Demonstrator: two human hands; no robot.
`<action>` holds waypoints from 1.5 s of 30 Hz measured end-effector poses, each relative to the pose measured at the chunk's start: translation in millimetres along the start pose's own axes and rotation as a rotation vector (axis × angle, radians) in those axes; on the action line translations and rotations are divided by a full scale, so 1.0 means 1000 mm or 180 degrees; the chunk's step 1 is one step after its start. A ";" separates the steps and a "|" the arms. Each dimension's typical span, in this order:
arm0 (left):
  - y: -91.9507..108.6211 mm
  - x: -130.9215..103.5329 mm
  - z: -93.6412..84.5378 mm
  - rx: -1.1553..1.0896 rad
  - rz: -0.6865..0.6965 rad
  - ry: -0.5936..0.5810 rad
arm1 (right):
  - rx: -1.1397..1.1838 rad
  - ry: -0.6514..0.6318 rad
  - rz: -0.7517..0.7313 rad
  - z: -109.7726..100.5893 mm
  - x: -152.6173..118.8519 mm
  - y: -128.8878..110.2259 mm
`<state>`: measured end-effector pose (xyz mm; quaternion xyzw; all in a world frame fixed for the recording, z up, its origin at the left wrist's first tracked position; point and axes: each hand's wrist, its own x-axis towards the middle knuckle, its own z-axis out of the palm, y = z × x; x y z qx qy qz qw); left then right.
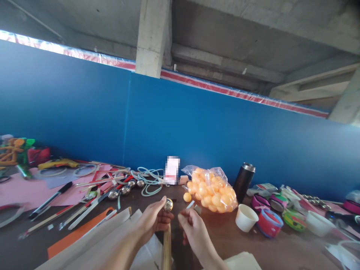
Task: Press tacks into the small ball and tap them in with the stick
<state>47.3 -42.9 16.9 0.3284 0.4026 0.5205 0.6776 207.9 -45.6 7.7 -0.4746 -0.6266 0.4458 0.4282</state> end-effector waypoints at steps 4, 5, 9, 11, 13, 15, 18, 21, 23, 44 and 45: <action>0.001 0.005 -0.008 -0.0088 0.0059 0.0138 | -0.1278 -0.0162 -0.0296 0.002 -0.011 0.002; 0.000 0.006 -0.009 -0.0094 0.0059 0.0170 | -0.1531 -0.0216 -0.0239 0.005 -0.014 0.002; -0.001 0.011 -0.011 -0.0117 0.0040 0.0322 | -0.1822 -0.0297 0.0068 0.021 -0.019 0.001; 0.000 0.013 -0.013 -0.0160 0.0063 0.0358 | -0.1553 -0.0247 0.0180 0.025 -0.017 0.001; 0.001 0.015 -0.015 -0.0243 0.0098 0.0396 | -0.1088 -0.0231 0.0324 0.023 -0.012 0.001; 0.002 0.016 -0.017 -0.0346 0.0119 0.0502 | -0.0552 -0.0381 0.0531 0.017 -0.006 0.002; 0.005 0.019 -0.021 -0.0423 0.0216 0.0748 | 0.0033 -0.0543 0.0786 0.007 0.000 0.004; 0.007 0.021 -0.027 -0.0439 0.0450 0.0935 | 0.0310 -0.0418 0.0684 0.007 0.000 0.006; 0.007 0.024 -0.031 -0.0503 0.0553 0.1067 | 0.0456 -0.0401 0.0499 0.013 -0.004 0.004; 0.003 0.031 -0.040 -0.0812 0.0615 0.1137 | -0.0555 -0.0783 -0.0554 0.013 -0.023 -0.018; 0.003 0.031 -0.040 -0.0812 0.0626 0.1129 | -0.0537 -0.0803 -0.0532 0.012 -0.024 -0.020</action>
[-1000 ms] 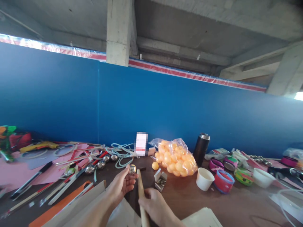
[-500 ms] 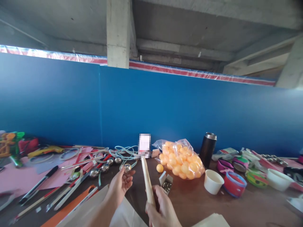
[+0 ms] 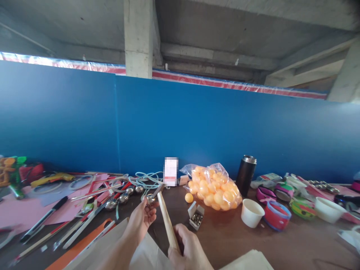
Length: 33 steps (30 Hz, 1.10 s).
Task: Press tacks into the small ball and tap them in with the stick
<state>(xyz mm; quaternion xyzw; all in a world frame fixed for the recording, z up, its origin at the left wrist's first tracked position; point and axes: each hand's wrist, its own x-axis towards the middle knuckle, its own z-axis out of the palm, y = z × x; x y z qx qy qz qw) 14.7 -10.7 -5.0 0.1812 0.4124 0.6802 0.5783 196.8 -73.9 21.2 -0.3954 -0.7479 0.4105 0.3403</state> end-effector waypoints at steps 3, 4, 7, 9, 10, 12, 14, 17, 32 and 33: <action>0.000 -0.001 0.001 -0.0026 0.0029 -0.0053 | 0.0063 0.0034 0.0087 -0.002 -0.002 -0.007; 0.000 -0.001 0.001 -0.0033 0.0035 -0.0066 | 0.0074 0.0066 0.0096 -0.003 -0.002 -0.009; 0.001 -0.002 0.002 -0.0041 0.0025 -0.0037 | 0.0038 0.0016 0.0084 -0.004 -0.003 -0.012; 0.001 -0.002 0.002 -0.0054 0.0021 -0.0008 | -0.0015 -0.0044 0.0081 -0.003 -0.003 -0.011; 0.002 -0.002 0.002 -0.0070 0.0030 -0.0012 | -0.0028 -0.0033 0.0072 -0.003 -0.003 -0.011; 0.003 -0.002 0.001 -0.0116 0.0066 -0.0066 | 0.0015 0.0056 0.0050 -0.003 -0.003 -0.009; 0.004 -0.002 0.001 -0.0177 0.0104 -0.0129 | 0.0104 0.0109 0.0033 -0.002 -0.004 -0.008; 0.004 -0.004 0.002 -0.0252 0.0106 -0.0159 | 0.0174 0.0070 -0.0018 0.000 -0.004 -0.005; 0.003 0.000 0.003 -0.0364 -0.0051 -0.0078 | 0.0014 0.0083 -0.0064 0.005 -0.001 0.002; 0.003 0.000 0.003 -0.0390 -0.0043 -0.0083 | 0.0025 0.0088 -0.0052 0.005 -0.001 0.002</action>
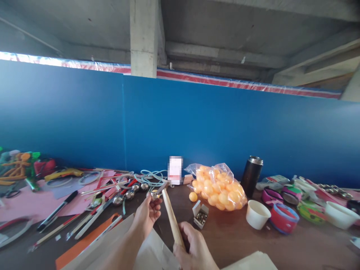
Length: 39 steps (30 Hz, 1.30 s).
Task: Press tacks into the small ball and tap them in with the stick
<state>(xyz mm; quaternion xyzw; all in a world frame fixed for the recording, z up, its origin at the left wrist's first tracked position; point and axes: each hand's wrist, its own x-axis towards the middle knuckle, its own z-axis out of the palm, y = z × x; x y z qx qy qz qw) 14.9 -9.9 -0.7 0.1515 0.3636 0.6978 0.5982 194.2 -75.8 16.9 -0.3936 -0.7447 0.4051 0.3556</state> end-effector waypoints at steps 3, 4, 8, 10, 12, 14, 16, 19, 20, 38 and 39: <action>0.000 0.000 -0.001 -0.0079 0.0026 -0.0019 | -0.0001 0.0015 0.0060 0.001 0.001 0.002; 0.000 0.001 -0.001 -0.0091 0.0023 -0.0014 | 0.0003 -0.0001 0.0069 0.002 0.001 0.004; -0.001 0.003 -0.002 -0.0068 -0.0031 0.0047 | 0.0045 -0.0069 0.0028 0.004 0.001 0.008; -0.001 0.003 -0.002 -0.0070 -0.0045 0.0037 | 0.0063 -0.0043 0.0048 0.004 0.001 0.007; -0.001 0.002 -0.002 -0.0092 -0.0027 -0.0024 | 0.0084 -0.0001 0.0083 0.002 0.001 0.003; -0.001 0.001 -0.002 -0.0115 0.0018 -0.0071 | 0.0100 0.0014 0.0095 0.000 0.001 -0.002; -0.001 0.000 -0.002 -0.0117 0.0057 -0.0069 | 0.0098 -0.0008 0.0080 -0.002 0.000 -0.005; -0.001 0.000 -0.002 -0.0087 0.0057 -0.0039 | 0.0024 -0.0128 0.0058 -0.001 0.000 -0.004; -0.001 0.000 -0.002 -0.0089 0.0052 -0.0032 | -0.0027 -0.0155 0.0053 -0.001 0.000 -0.002; -0.002 0.003 -0.003 -0.0074 0.0096 -0.0006 | -0.0016 -0.0032 -0.0130 0.005 0.000 0.011; -0.002 0.003 -0.003 -0.0082 0.0087 -0.0001 | -0.0014 -0.0073 -0.0122 0.005 0.000 0.010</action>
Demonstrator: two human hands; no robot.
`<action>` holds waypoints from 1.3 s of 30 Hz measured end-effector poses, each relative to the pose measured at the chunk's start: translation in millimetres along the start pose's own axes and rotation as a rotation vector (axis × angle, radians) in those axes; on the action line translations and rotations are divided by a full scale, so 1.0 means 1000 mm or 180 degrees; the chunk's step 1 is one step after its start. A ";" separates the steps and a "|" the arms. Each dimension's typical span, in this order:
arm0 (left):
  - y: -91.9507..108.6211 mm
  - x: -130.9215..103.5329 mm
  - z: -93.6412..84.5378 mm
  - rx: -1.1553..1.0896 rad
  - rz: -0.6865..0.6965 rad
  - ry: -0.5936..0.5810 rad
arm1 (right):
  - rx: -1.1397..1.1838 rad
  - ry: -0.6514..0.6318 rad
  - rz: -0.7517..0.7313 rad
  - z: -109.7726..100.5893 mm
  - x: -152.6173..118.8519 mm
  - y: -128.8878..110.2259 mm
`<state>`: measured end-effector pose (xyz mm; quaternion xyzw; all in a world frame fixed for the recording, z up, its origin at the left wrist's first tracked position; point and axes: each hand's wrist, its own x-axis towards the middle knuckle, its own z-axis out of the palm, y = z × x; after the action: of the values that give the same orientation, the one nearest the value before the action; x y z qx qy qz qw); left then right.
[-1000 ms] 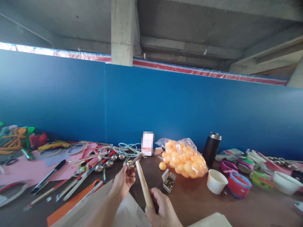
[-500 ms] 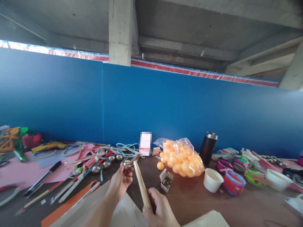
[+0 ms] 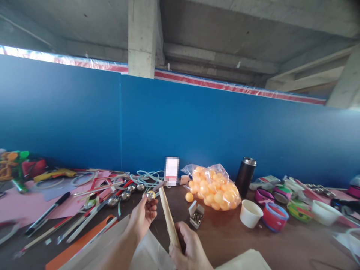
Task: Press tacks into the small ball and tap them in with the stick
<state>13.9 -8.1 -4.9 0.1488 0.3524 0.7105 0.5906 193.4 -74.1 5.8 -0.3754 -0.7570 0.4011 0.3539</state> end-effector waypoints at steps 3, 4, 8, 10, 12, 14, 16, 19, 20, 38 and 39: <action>0.000 0.000 0.000 -0.0036 -0.0033 0.0000 | -0.0059 -0.0081 0.0043 -0.001 0.000 -0.001; 0.000 0.000 0.000 -0.0046 -0.0035 0.0010 | -0.0076 -0.0047 0.0043 -0.001 0.000 -0.001; 0.000 0.002 -0.001 -0.0069 -0.0047 0.0037 | -0.0033 0.0100 -0.0001 0.002 -0.001 0.002; -0.001 0.002 -0.001 -0.0076 -0.0055 0.0032 | -0.0032 0.0059 0.0000 0.003 -0.001 0.003; -0.001 0.002 0.000 -0.0078 -0.0062 0.0033 | -0.0097 0.0035 0.0016 0.004 -0.001 0.004; -0.001 0.001 0.001 -0.0081 -0.0060 0.0034 | -0.0127 0.0042 0.0027 0.004 -0.001 0.004; -0.001 0.000 0.001 -0.0078 -0.0058 0.0035 | -0.0073 0.0045 0.0042 0.003 -0.001 0.001; 0.000 -0.001 -0.001 -0.0071 -0.0053 0.0005 | 0.0044 0.0104 0.0105 0.002 0.000 -0.002; 0.000 -0.001 -0.001 -0.0074 -0.0048 -0.0009 | 0.0057 0.0117 0.0118 0.001 0.001 -0.002; -0.001 -0.001 -0.001 0.0042 -0.0050 -0.0029 | -0.0077 -0.0056 0.0122 -0.009 -0.001 -0.021; -0.001 -0.001 0.000 0.0050 -0.0044 -0.0035 | -0.0077 -0.0037 0.0139 -0.009 -0.002 -0.022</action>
<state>14.5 -9.3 -5.3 0.1549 0.3557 0.7028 0.5963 195.9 -80.8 28.3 -0.3937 -0.7554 0.4018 0.3360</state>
